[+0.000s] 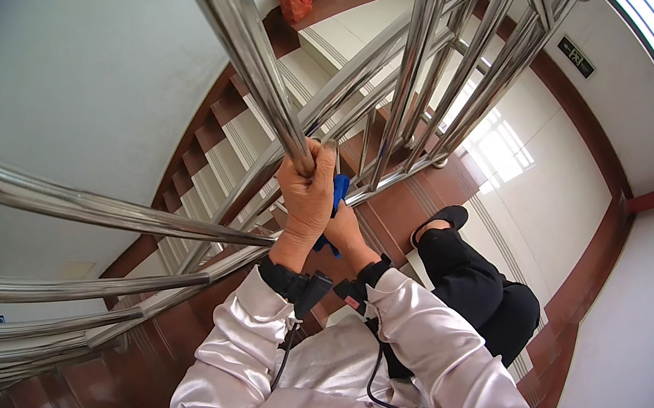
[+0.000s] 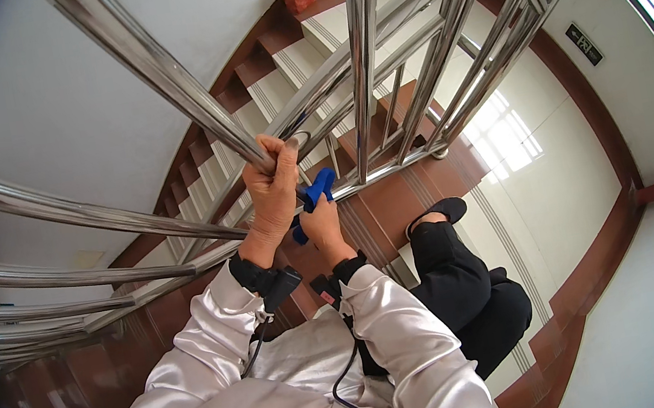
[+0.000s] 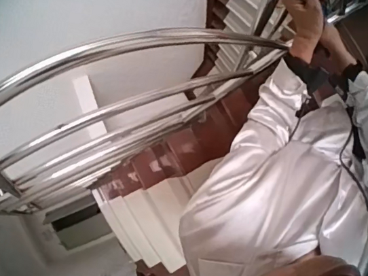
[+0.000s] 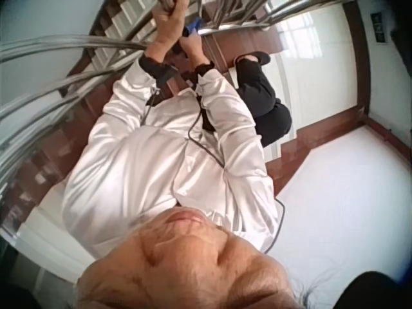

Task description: The person wipes the metal stair railings with a blue cloth while ascending the stairs. They hold the railing with one hand and wipe with the other, moving progressively upward along the curved handrail.

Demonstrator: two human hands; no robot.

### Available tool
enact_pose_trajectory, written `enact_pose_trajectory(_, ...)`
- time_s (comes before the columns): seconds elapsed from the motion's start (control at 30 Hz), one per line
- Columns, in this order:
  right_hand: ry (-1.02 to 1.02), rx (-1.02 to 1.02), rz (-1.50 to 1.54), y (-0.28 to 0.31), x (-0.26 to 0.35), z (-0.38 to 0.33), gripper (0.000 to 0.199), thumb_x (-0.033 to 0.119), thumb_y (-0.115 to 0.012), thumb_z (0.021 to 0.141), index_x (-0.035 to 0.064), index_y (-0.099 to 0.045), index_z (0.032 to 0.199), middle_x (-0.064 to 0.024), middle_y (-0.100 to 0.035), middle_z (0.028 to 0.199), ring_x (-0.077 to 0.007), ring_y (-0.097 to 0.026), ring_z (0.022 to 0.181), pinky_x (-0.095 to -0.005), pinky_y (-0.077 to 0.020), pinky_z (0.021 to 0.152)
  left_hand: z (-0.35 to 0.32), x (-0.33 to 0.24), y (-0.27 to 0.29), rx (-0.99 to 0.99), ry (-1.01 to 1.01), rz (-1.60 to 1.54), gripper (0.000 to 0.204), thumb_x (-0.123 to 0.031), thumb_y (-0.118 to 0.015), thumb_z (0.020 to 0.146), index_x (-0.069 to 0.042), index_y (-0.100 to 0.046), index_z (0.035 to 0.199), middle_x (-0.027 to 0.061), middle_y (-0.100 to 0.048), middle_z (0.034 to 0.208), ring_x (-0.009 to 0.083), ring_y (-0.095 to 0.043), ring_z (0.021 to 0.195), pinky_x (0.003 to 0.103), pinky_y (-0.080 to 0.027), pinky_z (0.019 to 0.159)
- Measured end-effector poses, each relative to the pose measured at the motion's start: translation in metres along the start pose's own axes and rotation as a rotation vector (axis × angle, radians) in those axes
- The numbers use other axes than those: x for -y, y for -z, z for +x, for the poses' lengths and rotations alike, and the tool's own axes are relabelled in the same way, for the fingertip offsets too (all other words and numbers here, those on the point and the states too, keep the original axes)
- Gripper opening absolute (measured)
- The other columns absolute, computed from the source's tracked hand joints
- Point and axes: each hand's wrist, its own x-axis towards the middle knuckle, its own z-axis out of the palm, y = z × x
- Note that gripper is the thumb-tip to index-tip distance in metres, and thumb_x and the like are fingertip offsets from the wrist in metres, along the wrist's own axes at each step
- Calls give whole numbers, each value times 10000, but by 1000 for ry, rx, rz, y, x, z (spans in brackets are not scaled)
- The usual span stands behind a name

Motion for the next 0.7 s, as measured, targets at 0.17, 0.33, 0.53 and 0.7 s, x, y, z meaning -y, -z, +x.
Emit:
enact_pose_trajectory(0.17,107,29,-97,8,-21,21,503,92,-667,744,54,-632,1244,-274,-548,1189,-457,-591,1102,-471,-493,958,-2,-15,1,57,50,-31,209,-143,-662,981,-91,-509,849,-67,-464,632,13,-410,542,192,-343,495)
enact_pose_trajectory(0.33,13,246,405,35,50,4,303,241,-785,837,18,-674,1010,-47,-667,902,-134,-642,869,-278,-503,779,-9,-28,24,140,72,207,204,-220,-664,978,-56,-551,1024,16,-554,903,79,-528,833,258,-437,759)
enact_pose_trajectory(0.53,313,247,404,95,173,-44,441,11,-689,774,60,-657,1211,-25,-664,940,-106,-598,863,-275,-505,791,-19,-45,36,16,-119,170,500,-397,-615,990,-41,-473,1311,93,-487,1222,235,-483,1166,386,-341,1059)
enact_pose_trajectory(0.7,744,-23,284,117,244,-73,440,-13,-689,738,6,-614,1171,-143,-656,1021,-297,-664,867,-338,-529,799,-12,-48,47,-124,-20,-88,415,-364,-488,1061,-66,-452,1348,69,-509,1248,190,-476,1200,351,-317,1105)
